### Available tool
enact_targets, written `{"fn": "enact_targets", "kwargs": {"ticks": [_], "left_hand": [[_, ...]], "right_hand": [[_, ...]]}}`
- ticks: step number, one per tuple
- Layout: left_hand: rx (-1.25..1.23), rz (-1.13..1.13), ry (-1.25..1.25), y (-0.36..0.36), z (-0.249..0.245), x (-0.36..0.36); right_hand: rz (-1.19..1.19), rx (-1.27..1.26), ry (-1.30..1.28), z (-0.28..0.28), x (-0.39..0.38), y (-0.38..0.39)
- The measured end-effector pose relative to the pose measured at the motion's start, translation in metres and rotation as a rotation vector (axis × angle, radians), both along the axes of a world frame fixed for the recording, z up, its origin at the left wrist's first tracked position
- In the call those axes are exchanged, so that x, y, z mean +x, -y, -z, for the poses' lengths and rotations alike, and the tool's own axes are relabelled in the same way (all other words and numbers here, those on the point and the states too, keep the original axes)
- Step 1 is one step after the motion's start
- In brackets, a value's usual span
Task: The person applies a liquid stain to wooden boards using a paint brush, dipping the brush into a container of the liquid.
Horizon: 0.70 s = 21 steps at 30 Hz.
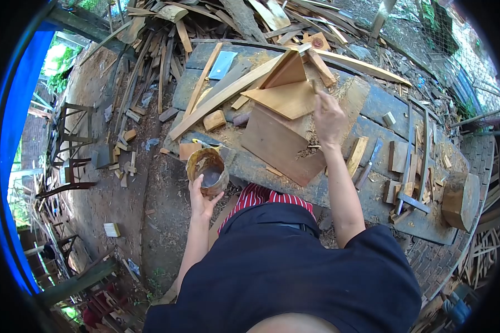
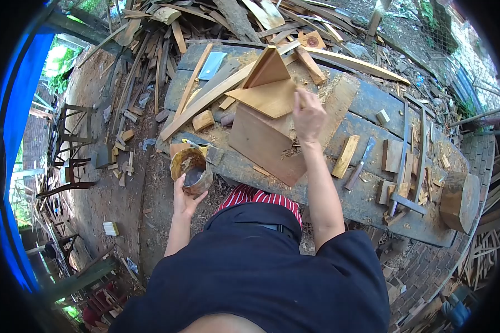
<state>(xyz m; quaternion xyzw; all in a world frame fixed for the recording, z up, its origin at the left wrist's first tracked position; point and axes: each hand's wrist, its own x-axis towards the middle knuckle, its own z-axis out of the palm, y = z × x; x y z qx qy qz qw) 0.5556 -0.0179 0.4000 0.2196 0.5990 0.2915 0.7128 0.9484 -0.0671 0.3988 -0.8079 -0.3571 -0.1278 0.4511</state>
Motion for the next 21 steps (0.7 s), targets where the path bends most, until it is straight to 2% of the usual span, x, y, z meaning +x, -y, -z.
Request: {"fn": "enact_targets", "kwargs": {"ticks": [1, 3, 5, 8, 9, 11, 12, 13, 15, 16, 18, 19, 21], "left_hand": [[-0.006, 0.007, 0.0, 0.002, 0.0, -0.001], [-0.04, 0.04, -0.027, 0.003, 0.0, -0.001], [-0.051, 0.049, -0.016, 0.003, 0.002, -0.001], [-0.037, 0.038, -0.006, 0.001, -0.002, 0.004], [-0.016, 0.024, -0.008, 0.001, -0.004, 0.005], [0.006, 0.008, 0.001, -0.001, -0.004, 0.003], [0.027, 0.011, 0.009, 0.0, -0.004, 0.001], [0.027, 0.0, 0.012, 0.002, -0.004, -0.001], [0.01, -0.014, 0.01, 0.003, -0.002, -0.004], [0.009, -0.019, 0.011, 0.005, -0.001, -0.006], [0.01, -0.027, 0.002, 0.009, 0.0, -0.01], [0.012, -0.03, 0.003, 0.011, -0.001, -0.01], [-0.015, -0.045, 0.005, 0.014, -0.004, -0.012]], "right_hand": [[-0.082, -0.101, 0.013, 0.004, -0.007, -0.004], [-0.292, -0.098, 0.109, 0.007, -0.043, -0.013], [-0.477, 0.03, -0.216, 0.002, -0.083, -0.02], [-0.531, 0.084, -0.333, -0.017, -0.099, -0.025], [-0.557, 0.047, -0.476, -0.022, -0.092, -0.024], [-0.405, 0.204, -0.216, -0.026, -0.058, -0.031], [-0.359, 0.195, -0.263, -0.03, -0.037, -0.036], [-0.284, 0.188, -0.442, -0.039, -0.02, -0.04], [-0.075, 0.264, -0.271, -0.043, 0.02, -0.058], [-0.08, 0.262, -0.271, -0.038, 0.035, -0.067], [-0.109, 0.028, -0.111, -0.017, 0.062, -0.086], [-0.113, 0.03, -0.11, 0.001, 0.078, -0.096], [-0.536, -0.092, -0.322, 0.031, 0.097, -0.113]]}}
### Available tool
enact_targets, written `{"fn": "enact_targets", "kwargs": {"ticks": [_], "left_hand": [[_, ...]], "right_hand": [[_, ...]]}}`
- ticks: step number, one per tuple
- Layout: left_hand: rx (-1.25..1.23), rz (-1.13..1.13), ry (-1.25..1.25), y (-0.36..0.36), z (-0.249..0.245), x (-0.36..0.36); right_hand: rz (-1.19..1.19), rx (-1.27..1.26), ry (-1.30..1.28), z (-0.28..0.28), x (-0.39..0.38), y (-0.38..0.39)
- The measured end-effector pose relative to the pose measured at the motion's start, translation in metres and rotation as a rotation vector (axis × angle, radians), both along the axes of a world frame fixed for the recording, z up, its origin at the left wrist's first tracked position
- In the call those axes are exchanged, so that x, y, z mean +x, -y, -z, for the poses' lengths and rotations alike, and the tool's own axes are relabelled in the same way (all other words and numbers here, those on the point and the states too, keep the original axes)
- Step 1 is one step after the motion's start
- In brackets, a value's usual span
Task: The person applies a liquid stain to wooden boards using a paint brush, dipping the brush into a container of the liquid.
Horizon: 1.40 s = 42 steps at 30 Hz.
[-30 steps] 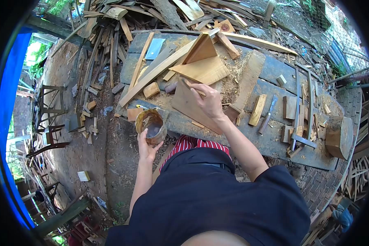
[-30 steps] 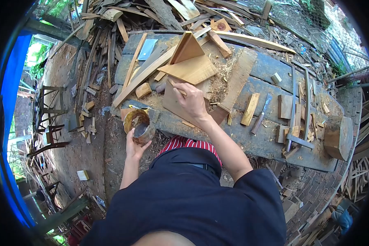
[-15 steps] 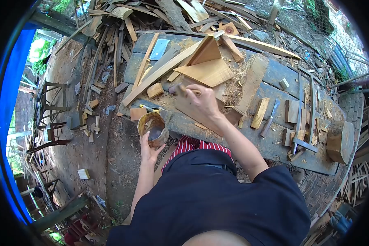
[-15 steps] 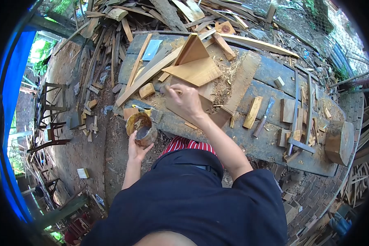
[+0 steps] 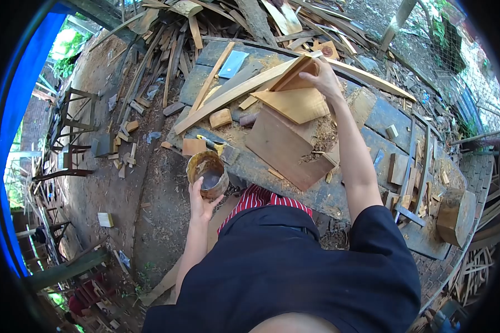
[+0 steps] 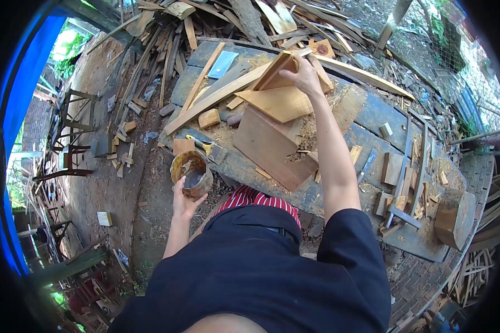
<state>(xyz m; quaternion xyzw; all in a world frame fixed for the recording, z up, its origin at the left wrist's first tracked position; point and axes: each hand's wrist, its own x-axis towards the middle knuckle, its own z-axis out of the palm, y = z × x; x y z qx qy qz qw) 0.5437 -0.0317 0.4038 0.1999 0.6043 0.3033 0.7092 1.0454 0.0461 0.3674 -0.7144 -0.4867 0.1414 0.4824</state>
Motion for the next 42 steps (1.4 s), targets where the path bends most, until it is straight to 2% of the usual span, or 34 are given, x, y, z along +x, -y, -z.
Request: {"fn": "enact_targets", "kwargs": {"ticks": [1, 3, 4, 7, 9, 11, 12, 13, 14, 15, 17, 20, 23, 25, 26, 28, 33, 35, 36, 42], "left_hand": [[0.001, -0.01, 0.001, 0.001, -0.001, -0.001], [0.007, -0.054, -0.017, 0.004, -0.002, -0.001], [0.002, -0.061, -0.016, 0.006, -0.001, -0.003], [0.002, -0.066, -0.012, 0.008, 0.005, -0.002], [-0.023, -0.036, 0.005, 0.006, 0.005, 0.002], [-0.012, -0.024, 0.005, 0.002, 0.001, 0.007], [-0.008, -0.021, 0.005, 0.003, -0.002, 0.008], [-0.017, -0.02, 0.001, 0.003, -0.005, 0.008], [0.009, -0.004, -0.004, 0.001, -0.008, 0.008], [0.034, 0.013, -0.006, 0.0, -0.007, 0.007], [0.024, -0.032, 0.002, -0.002, 0.0, -0.004], [0.006, -0.073, -0.003, 0.0, 0.011, -0.025], [-0.059, -0.09, -0.079, 0.01, 0.032, -0.059], [-0.126, -0.084, -0.156, 0.024, 0.049, -0.094], [-0.171, -0.117, -0.266, 0.032, 0.057, -0.109], [-0.226, -0.049, -0.388, 0.045, 0.056, -0.123], [-0.371, -0.029, -0.622, 0.074, 0.084, -0.167], [-0.372, -0.033, -0.681, 0.065, 0.075, -0.153], [-0.403, -0.03, -0.726, 0.066, 0.071, -0.142], [-0.214, -0.057, -0.644, 0.044, 0.061, -0.099]], "right_hand": [[-0.01, 0.001, 0.001, -0.017, -0.007, 0.003], [-0.02, -0.243, 0.139, -0.073, -0.029, 0.018], [-0.031, -0.178, 0.308, -0.059, -0.026, 0.015], [-0.05, -0.28, 0.169, -0.076, -0.05, 0.035], [-0.006, -0.303, 0.198, -0.089, -0.06, 0.052], [0.127, -0.232, 0.059, -0.09, -0.063, 0.06], [0.197, 0.029, 0.126, -0.078, -0.053, 0.063], [0.23, 0.095, -0.023, -0.1, -0.049, 0.076], [0.3, 0.086, -0.025, -0.122, -0.045, 0.089], [0.328, 0.152, -0.042, -0.122, -0.025, 0.098], [0.402, 0.364, 0.027, -0.146, -0.006, 0.118], [0.61, 0.424, 0.319, -0.174, 0.015, 0.151], [0.797, 0.357, 0.485, -0.18, 0.019, 0.19], [0.818, 0.529, 0.363, -0.178, 0.005, 0.204], [0.868, 0.516, 0.279, -0.171, 0.0, 0.217], [1.01, 0.383, 0.357, -0.163, -0.006, 0.236], [1.082, 0.338, 0.274, -0.137, -0.007, 0.272], [1.128, 0.221, 0.28, -0.132, -0.01, 0.277], [1.112, 0.174, 0.364, -0.13, -0.009, 0.28], [1.048, 0.232, 0.299, -0.142, -0.014, 0.267]]}}
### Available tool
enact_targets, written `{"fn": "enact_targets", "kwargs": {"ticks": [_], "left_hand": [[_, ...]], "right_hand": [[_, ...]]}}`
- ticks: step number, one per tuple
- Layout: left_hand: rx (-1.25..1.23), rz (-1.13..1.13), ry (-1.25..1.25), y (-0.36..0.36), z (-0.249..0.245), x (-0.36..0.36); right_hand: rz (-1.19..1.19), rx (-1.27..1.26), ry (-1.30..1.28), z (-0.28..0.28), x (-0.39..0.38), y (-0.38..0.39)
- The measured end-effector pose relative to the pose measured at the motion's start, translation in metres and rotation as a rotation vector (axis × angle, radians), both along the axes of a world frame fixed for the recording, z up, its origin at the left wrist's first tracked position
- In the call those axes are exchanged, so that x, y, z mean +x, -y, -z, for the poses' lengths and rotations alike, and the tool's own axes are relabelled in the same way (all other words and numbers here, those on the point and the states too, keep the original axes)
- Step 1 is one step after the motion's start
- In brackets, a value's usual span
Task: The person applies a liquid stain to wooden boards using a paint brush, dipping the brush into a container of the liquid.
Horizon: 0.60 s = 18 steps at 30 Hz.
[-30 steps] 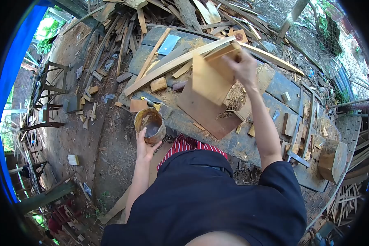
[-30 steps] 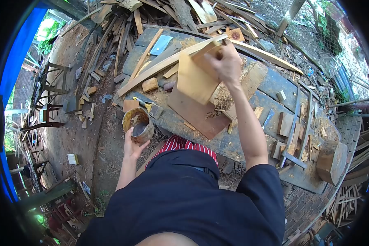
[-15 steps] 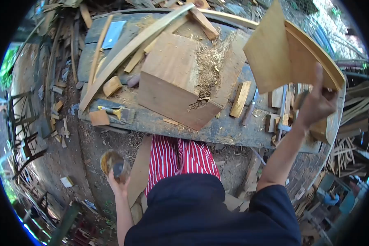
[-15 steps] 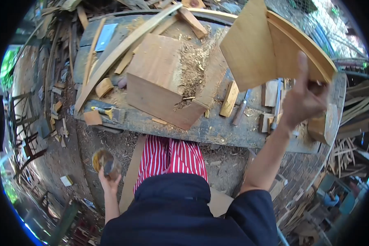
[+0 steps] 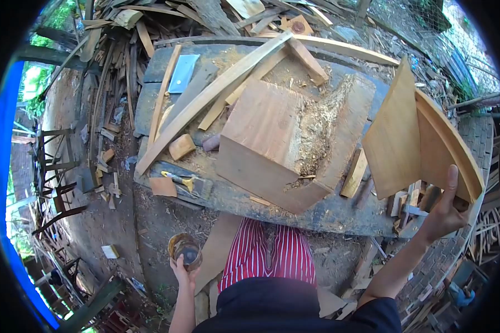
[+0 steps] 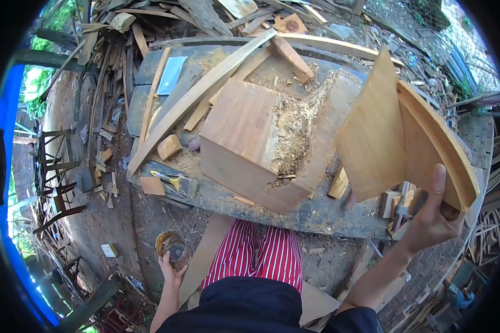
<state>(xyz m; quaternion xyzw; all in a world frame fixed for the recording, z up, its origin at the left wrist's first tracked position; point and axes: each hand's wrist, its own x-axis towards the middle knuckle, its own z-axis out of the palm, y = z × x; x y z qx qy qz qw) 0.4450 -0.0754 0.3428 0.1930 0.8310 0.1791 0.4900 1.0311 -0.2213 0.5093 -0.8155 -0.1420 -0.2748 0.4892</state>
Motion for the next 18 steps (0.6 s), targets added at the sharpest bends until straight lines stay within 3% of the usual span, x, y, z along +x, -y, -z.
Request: {"fn": "enact_targets", "kwargs": {"ticks": [7, 18], "left_hand": [[0.039, -0.03, 0.147, -0.014, -0.005, 0.011], [-0.158, -0.062, 0.012, 0.011, 0.018, -0.038]], "right_hand": [[-0.113, -0.003, 0.03, 0.006, -0.009, -0.014], [0.082, 0.01, -0.083, 0.05, -0.025, 0.003]]}}
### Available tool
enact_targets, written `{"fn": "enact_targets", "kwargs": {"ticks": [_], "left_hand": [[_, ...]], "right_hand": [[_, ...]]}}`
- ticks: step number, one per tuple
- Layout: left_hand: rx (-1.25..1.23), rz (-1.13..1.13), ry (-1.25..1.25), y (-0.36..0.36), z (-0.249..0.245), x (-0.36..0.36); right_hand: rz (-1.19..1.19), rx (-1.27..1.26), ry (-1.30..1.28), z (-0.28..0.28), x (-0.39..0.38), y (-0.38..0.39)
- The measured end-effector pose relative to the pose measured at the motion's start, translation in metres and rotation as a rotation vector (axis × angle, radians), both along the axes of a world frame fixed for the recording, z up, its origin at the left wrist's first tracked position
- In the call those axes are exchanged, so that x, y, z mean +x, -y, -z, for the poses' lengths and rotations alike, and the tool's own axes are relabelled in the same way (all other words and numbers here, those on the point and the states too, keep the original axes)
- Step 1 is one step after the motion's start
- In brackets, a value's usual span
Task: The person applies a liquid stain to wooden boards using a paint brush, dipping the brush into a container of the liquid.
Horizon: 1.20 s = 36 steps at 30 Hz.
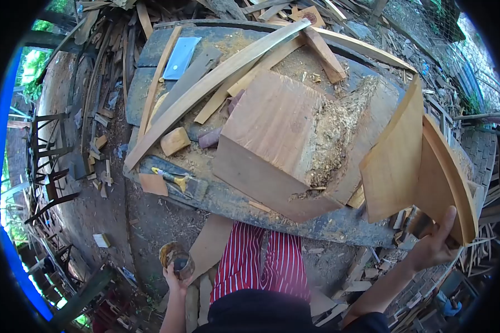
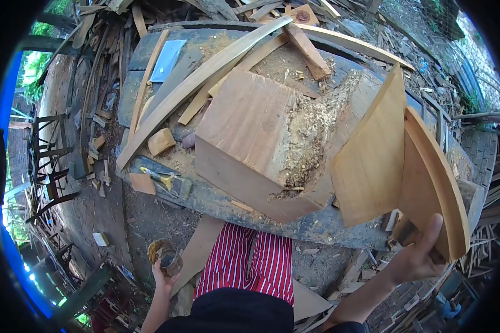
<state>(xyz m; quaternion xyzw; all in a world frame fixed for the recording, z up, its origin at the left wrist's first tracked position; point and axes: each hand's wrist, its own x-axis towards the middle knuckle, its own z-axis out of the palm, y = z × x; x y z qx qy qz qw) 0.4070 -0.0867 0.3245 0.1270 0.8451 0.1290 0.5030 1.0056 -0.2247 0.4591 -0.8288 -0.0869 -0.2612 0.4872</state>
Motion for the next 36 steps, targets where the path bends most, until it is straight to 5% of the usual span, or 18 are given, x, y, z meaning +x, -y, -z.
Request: {"fn": "enact_targets", "kwargs": {"ticks": [5, 7, 9, 13, 15, 23, 29, 33, 34, 36], "left_hand": [[0.015, -0.013, -0.04, -0.005, -0.006, 0.01], [0.084, 0.04, 0.025, -0.013, -0.011, 0.014], [0.104, 0.095, 0.053, -0.019, -0.012, 0.012], [0.179, 0.159, 0.108, -0.033, -0.009, 0.036], [0.208, 0.205, 0.074, -0.033, -0.012, 0.06], [0.327, 0.279, 0.29, -0.059, -0.04, 0.103], [0.506, 0.195, 0.391, -0.067, -0.077, 0.114], [0.51, 0.156, 0.406, -0.052, -0.079, 0.1], [0.488, 0.121, 0.399, -0.048, -0.072, 0.092], [0.453, 0.073, 0.426, -0.039, -0.06, 0.078]], "right_hand": [[0.118, -0.117, -0.14, -0.008, -0.008, -0.005], [-0.066, -0.096, 0.099, -0.012, -0.01, -0.022], [-0.157, -0.011, -0.047, -0.016, -0.016, -0.017], [-0.319, -0.352, 0.205, -0.037, -0.016, -0.013], [-0.368, -0.169, -0.067, -0.04, -0.03, -0.017], [-0.842, -0.026, -0.153, -0.028, -0.047, -0.072], [-1.062, -0.151, -0.098, -0.003, -0.026, -0.179], [-0.946, -0.574, -0.333, 0.025, 0.014, -0.22], [-1.04, -0.429, -0.287, 0.025, 0.02, -0.216], [-1.03, -0.542, -0.302, 0.025, 0.022, -0.215]]}}
